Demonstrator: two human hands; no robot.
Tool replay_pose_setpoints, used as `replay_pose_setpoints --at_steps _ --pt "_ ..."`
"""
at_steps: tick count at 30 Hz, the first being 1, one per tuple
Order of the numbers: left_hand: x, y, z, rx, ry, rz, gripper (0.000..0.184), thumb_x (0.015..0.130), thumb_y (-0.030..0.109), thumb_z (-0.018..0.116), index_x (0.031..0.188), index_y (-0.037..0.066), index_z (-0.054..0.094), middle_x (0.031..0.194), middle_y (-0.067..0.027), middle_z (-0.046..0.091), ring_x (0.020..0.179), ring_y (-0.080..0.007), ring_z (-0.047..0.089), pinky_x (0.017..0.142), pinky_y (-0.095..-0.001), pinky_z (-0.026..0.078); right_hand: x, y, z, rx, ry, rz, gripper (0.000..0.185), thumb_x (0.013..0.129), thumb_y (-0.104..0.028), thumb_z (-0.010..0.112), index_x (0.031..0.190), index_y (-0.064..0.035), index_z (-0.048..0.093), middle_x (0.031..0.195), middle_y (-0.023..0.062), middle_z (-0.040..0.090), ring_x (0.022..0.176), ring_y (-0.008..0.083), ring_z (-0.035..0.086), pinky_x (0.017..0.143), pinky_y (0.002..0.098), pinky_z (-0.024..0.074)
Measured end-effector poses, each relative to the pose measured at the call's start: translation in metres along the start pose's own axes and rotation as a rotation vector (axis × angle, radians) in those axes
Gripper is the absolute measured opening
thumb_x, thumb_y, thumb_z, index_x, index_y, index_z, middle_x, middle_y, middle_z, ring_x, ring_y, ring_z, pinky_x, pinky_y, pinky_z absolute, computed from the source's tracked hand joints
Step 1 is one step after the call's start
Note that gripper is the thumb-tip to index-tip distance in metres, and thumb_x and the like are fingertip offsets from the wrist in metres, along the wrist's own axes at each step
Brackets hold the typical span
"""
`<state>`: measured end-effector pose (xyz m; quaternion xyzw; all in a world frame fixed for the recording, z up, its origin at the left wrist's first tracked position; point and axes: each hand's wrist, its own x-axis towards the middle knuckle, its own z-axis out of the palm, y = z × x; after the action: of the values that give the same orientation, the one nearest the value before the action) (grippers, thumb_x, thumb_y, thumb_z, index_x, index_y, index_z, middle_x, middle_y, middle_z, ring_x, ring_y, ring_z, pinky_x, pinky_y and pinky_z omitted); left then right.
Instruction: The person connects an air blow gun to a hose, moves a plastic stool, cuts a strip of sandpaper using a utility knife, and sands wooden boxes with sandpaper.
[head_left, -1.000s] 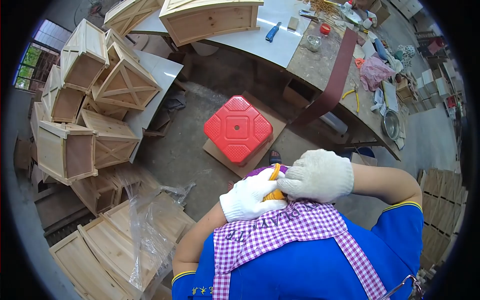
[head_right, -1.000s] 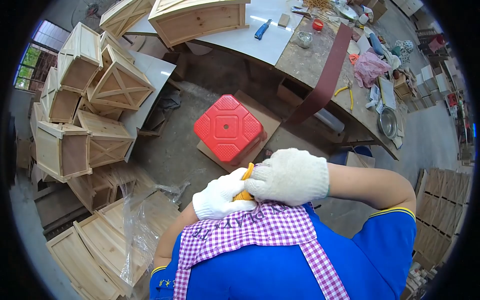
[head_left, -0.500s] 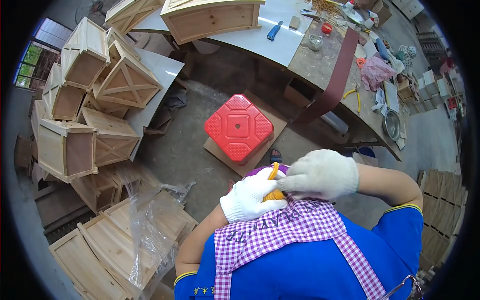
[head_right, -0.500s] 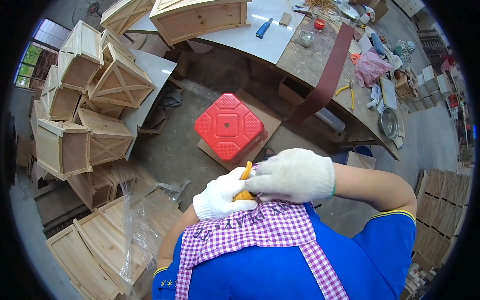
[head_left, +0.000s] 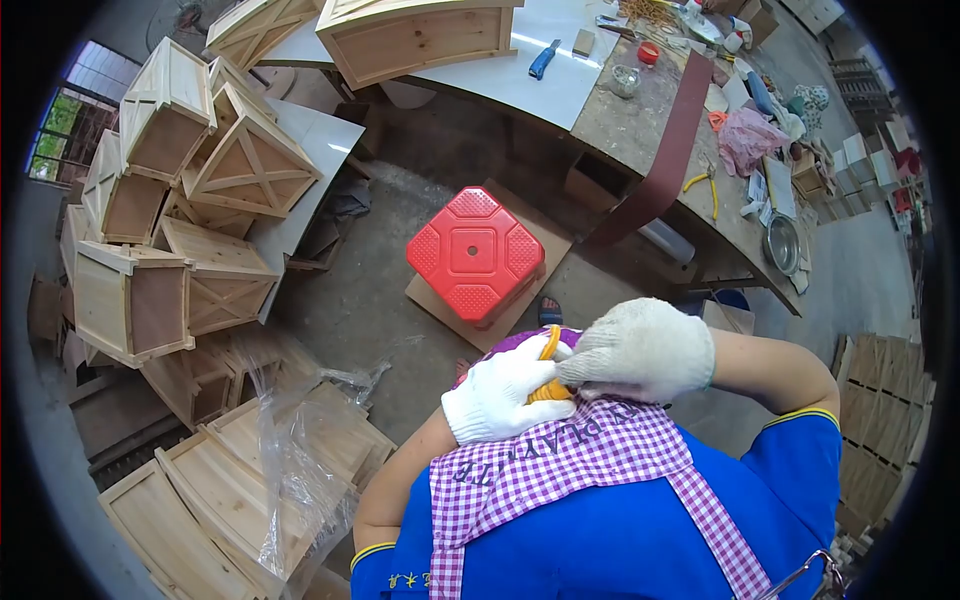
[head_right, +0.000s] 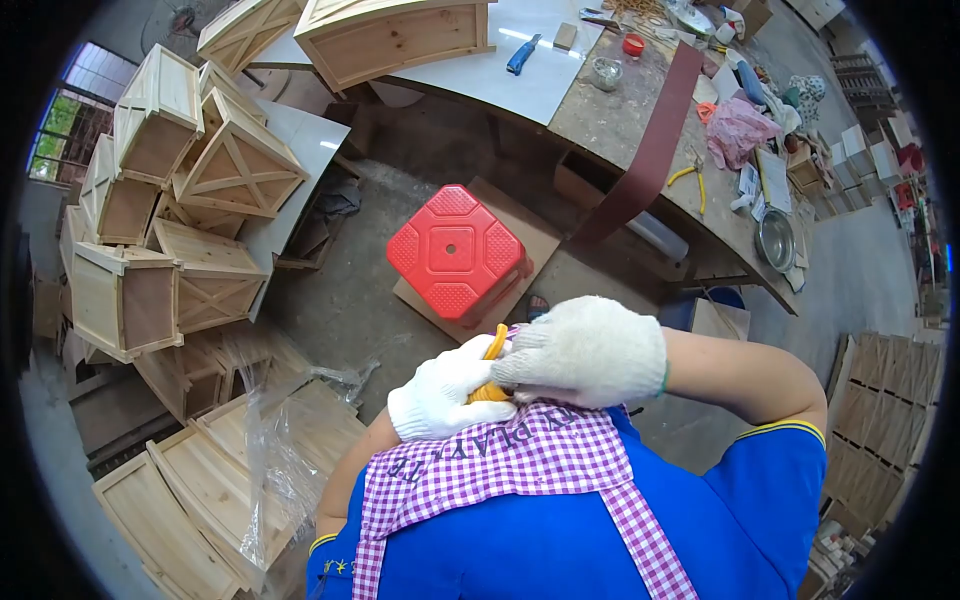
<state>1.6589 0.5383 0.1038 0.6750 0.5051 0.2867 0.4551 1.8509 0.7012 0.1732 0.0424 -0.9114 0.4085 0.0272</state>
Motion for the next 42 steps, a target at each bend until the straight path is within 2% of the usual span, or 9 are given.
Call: replay_pose_setpoints --at_steps 2,8,12,18,26,30,31,35,42 --pt "0.000 0.001 -0.001 0.026 -0.067 -0.030 0.045 0.091 0.041 0.070 0.115 0.002 0.067 0.126 -0.0217 0.057 0.107 -0.0353 0.064 0.092 -0.0419 0.052 0.012 -0.016 -0.009 -0.216 -0.363 0.297 0.053 0.094 -0.060 0.059 0.116 -0.0127 0.068 0.095 0.0123 0.070 0.091 0.0332 0.071 0.074 0.0416 0.0573" --pt "-0.001 -0.005 0.001 -0.059 -0.046 0.072 0.044 0.091 0.039 0.070 0.116 0.002 0.067 0.124 -0.0213 0.058 0.108 -0.0351 0.064 0.093 -0.0418 0.052 -0.001 -0.013 -0.013 -0.138 -0.219 0.485 0.063 0.093 -0.069 0.052 0.118 -0.0128 0.067 0.094 0.0133 0.070 0.088 0.0349 0.071 0.073 0.0434 0.0566" --pt "0.001 0.005 -0.001 -0.074 0.012 0.036 0.041 0.091 0.038 0.070 0.113 0.003 0.069 0.126 -0.0209 0.059 0.110 -0.0357 0.064 0.095 -0.0414 0.052 0.002 -0.011 -0.009 -0.157 -0.161 0.089 0.042 0.095 -0.038 0.066 0.128 -0.0129 0.065 0.101 0.0142 0.071 0.092 0.0311 0.072 0.081 0.0419 0.0580" --pt "0.001 0.015 -0.007 0.012 -0.031 -0.026 0.043 0.091 0.042 0.070 0.111 0.004 0.069 0.127 -0.0207 0.058 0.106 -0.0382 0.065 0.093 -0.0431 0.054 0.027 -0.031 -0.009 -0.229 -0.535 0.482 0.023 0.095 -0.030 0.061 0.104 -0.0097 0.069 0.081 0.0154 0.071 0.074 0.0331 0.073 0.062 0.0430 0.0567" --pt "0.006 0.034 -0.010 0.503 0.057 0.096 0.047 0.087 0.049 0.072 0.096 0.003 0.068 0.123 -0.0249 0.060 0.094 -0.0349 0.068 0.079 -0.0437 0.056 -0.026 0.016 0.044 0.078 -0.253 0.162 0.031 0.102 -0.008 0.051 0.133 -0.0061 0.049 0.106 0.0233 0.067 0.088 0.0355 0.072 0.072 0.0401 0.0620" --pt "0.004 0.010 -0.008 0.152 -0.094 0.014 0.047 0.089 0.048 0.071 0.104 0.003 0.069 0.124 -0.0244 0.059 0.103 -0.0367 0.066 0.088 -0.0426 0.054 -0.016 -0.021 0.006 -0.027 -0.159 0.506 0.037 0.098 -0.030 0.053 0.123 -0.0030 0.056 0.088 0.0203 0.068 0.082 0.0392 0.070 0.068 0.0457 0.0562" --pt "0.004 0.002 -0.006 -0.032 -0.059 0.064 0.048 0.091 0.048 0.070 0.108 0.003 0.070 0.124 -0.0240 0.059 0.106 -0.0368 0.065 0.092 -0.0424 0.053 -0.016 -0.014 0.007 -0.158 -0.102 0.345 0.046 0.098 -0.043 0.051 0.123 -0.0044 0.058 0.087 0.0189 0.068 0.080 0.0383 0.070 0.068 0.0453 0.0562" --pt "0.007 -0.011 0.000 -0.015 -0.172 0.068 0.050 0.093 0.048 0.065 0.117 0.004 0.068 0.126 -0.0224 0.058 0.109 -0.0391 0.062 0.096 -0.0440 0.050 -0.008 -0.011 0.000 -0.340 -0.229 0.021 0.038 0.098 -0.038 0.059 0.120 -0.0073 0.058 0.083 0.0150 0.068 0.071 0.0327 0.071 0.061 0.0434 0.0569" --pt "0.016 0.001 -0.001 -0.029 -0.253 0.050 0.049 0.092 0.048 0.067 0.118 0.006 0.067 0.120 -0.0248 0.057 0.108 -0.0393 0.062 0.093 -0.0468 0.051 -0.002 -0.006 0.000 -0.213 -0.471 0.043 0.027 0.097 -0.030 0.062 0.112 -0.0071 0.062 0.078 0.0131 0.068 0.064 0.0292 0.072 0.054 0.0419 0.0565"
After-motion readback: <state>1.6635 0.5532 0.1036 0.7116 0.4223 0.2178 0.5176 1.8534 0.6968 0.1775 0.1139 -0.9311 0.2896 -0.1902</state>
